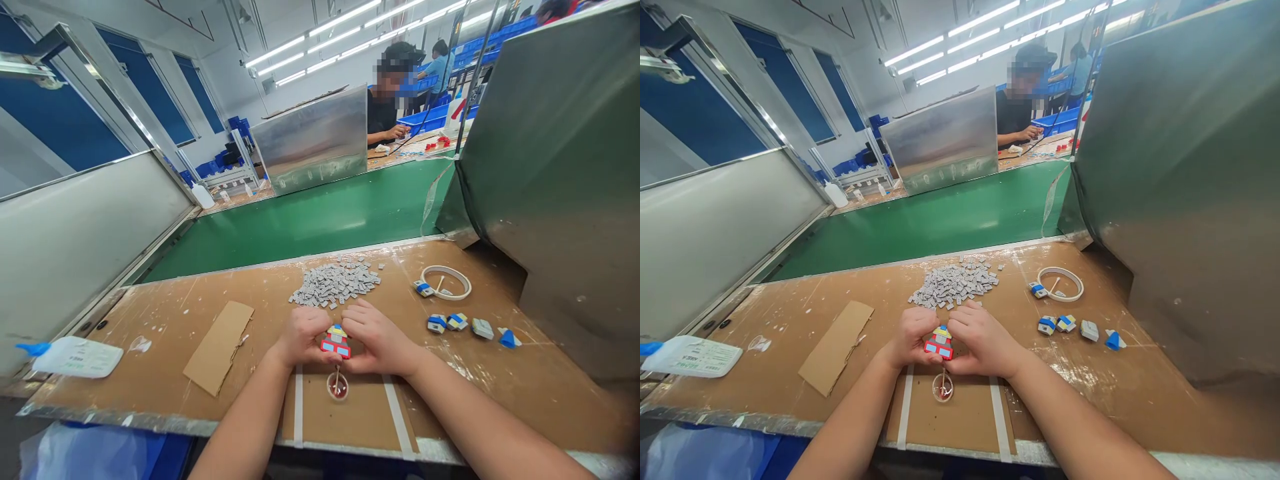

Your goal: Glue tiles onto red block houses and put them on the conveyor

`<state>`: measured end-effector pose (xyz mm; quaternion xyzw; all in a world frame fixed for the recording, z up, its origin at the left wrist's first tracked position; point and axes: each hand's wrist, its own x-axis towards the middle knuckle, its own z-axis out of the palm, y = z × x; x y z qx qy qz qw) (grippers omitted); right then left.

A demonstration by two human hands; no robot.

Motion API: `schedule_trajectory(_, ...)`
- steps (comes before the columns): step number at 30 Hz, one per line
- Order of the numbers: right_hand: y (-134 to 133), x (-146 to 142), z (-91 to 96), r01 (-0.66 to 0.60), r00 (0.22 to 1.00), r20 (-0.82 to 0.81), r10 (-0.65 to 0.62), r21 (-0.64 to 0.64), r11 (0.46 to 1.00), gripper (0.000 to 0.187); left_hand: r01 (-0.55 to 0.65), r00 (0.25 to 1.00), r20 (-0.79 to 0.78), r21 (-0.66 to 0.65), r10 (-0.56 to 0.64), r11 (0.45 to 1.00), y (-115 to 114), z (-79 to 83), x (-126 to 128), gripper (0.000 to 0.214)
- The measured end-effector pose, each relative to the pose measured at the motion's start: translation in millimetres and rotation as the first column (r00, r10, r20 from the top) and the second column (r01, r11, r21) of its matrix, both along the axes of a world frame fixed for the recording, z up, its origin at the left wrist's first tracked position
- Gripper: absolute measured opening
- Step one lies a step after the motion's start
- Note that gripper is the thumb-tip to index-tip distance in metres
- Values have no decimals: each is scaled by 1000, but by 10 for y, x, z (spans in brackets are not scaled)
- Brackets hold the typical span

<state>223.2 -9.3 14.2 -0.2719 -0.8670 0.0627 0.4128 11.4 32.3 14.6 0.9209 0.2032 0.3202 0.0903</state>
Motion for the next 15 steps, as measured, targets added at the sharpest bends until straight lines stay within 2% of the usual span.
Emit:
schedule_trajectory(10,2,8,-2,17,1000,18,-17,-11,1000,36,11,1000,-12,-16,-12,1000,3,6,3,75)
schedule_trajectory(15,13,13,-33,3,1000,18,-3,-21,1000,34,12,999,31,-32,-11,999,-4,20,5,74)
